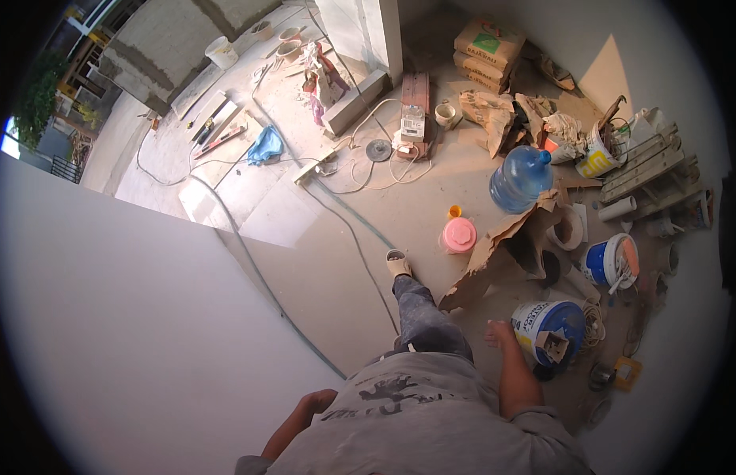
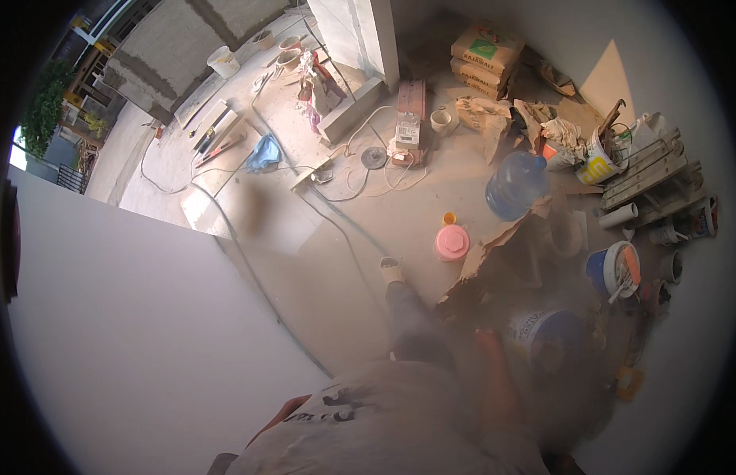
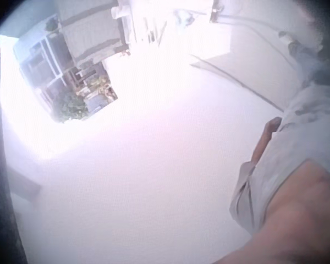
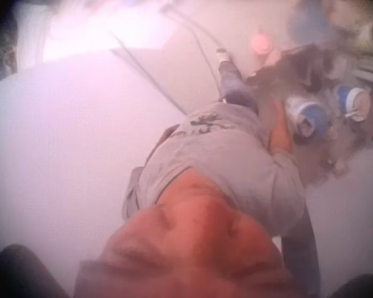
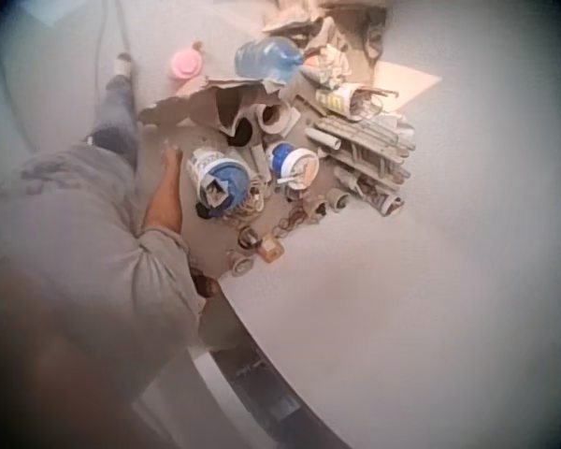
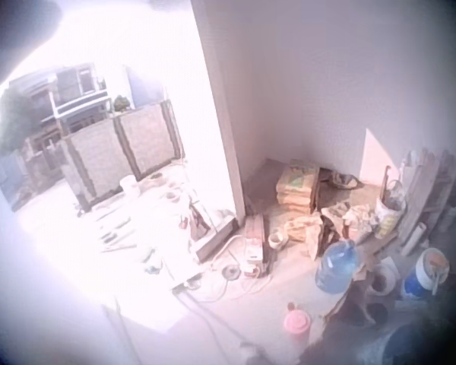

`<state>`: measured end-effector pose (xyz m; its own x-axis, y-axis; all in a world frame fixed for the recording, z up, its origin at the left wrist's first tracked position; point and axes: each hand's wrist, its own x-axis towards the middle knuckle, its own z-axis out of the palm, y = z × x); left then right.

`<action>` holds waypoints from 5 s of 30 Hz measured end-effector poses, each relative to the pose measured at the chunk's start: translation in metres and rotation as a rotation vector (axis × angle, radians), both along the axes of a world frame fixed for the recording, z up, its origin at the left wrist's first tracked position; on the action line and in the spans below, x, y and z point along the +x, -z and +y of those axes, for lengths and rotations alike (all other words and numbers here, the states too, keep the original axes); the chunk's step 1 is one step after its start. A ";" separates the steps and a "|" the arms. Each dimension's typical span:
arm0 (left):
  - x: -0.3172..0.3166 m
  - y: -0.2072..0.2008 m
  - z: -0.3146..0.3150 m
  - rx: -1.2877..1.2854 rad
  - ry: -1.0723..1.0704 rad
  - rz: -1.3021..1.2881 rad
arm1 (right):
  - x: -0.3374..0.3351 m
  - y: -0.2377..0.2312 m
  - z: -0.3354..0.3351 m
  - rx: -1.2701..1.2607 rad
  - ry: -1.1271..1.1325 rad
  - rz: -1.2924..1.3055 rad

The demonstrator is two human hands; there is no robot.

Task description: The person mixes adhesive in a bucket using a trowel, then scoops and spreads the adhesive onto a rectangular tile. The person sits on the floor during the process and handles multiple tiles and buckets.

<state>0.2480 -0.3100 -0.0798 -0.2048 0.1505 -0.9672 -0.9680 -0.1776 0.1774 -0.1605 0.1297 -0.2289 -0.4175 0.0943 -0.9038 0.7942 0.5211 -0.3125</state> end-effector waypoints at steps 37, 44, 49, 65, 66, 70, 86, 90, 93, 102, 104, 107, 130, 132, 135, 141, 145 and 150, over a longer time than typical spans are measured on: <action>-0.303 0.014 -0.629 -0.867 -0.062 0.506 | -0.195 -0.172 -0.942 -0.303 -1.309 0.501; -0.310 -0.049 -0.811 -0.937 -0.161 0.233 | -0.293 -0.127 -1.122 -0.171 -1.433 0.666; -0.325 -0.073 -0.909 -1.031 -0.132 0.215 | -0.355 -0.126 -1.218 -0.257 -1.243 0.711; -0.541 -0.031 -1.200 -0.813 0.299 0.555 | -0.338 0.021 -1.127 -0.178 -0.047 -0.016; -0.565 -0.035 -1.219 -0.826 0.325 0.596 | -0.343 0.025 -1.137 -0.176 -0.076 -0.032; -0.658 -0.029 -1.279 -0.799 0.336 0.681 | -0.387 0.054 -1.197 -0.177 -0.219 -0.075; -0.775 0.073 -1.500 -0.528 -0.445 0.078 | -0.952 -0.118 -1.591 -0.218 -0.087 0.443; -0.771 0.084 -1.518 -0.335 -0.734 -0.067 | -0.970 -0.122 -1.645 -0.214 -0.186 0.380; -0.769 0.113 -1.537 -0.349 -0.545 -0.056 | -0.932 -0.082 -1.660 -0.028 -0.450 0.318; -0.859 0.207 -1.735 -0.275 -0.710 -0.359 | -0.803 0.072 -1.665 -0.339 -0.459 -0.408; -0.906 0.207 -1.823 -0.299 -0.684 -0.275 | -0.822 0.073 -1.716 -0.318 -0.551 -0.416; -0.979 0.177 -1.943 -0.456 -0.752 0.106 | -0.876 0.046 -1.798 -0.346 -0.773 -0.461; -1.267 0.204 -2.372 -0.402 -0.024 0.122 | -0.923 -0.031 -2.220 -0.654 -0.752 -0.299; -1.321 0.214 -2.412 -0.381 0.055 0.158 | -0.877 -0.023 -2.244 -0.668 -0.490 -0.327; -1.427 0.240 -2.462 -0.319 0.234 0.190 | -0.807 -0.021 -2.304 -0.624 -0.117 -0.262; -1.639 0.281 -2.563 -0.243 0.486 0.199 | -0.760 -0.049 -2.445 -0.694 0.451 -0.310; -1.760 0.308 -2.558 -0.356 0.692 0.341 | -0.725 -0.078 -2.533 -0.751 0.663 -0.175; -1.834 0.331 -2.443 -0.130 1.016 0.363 | -0.690 -0.084 -2.639 -0.828 0.726 0.190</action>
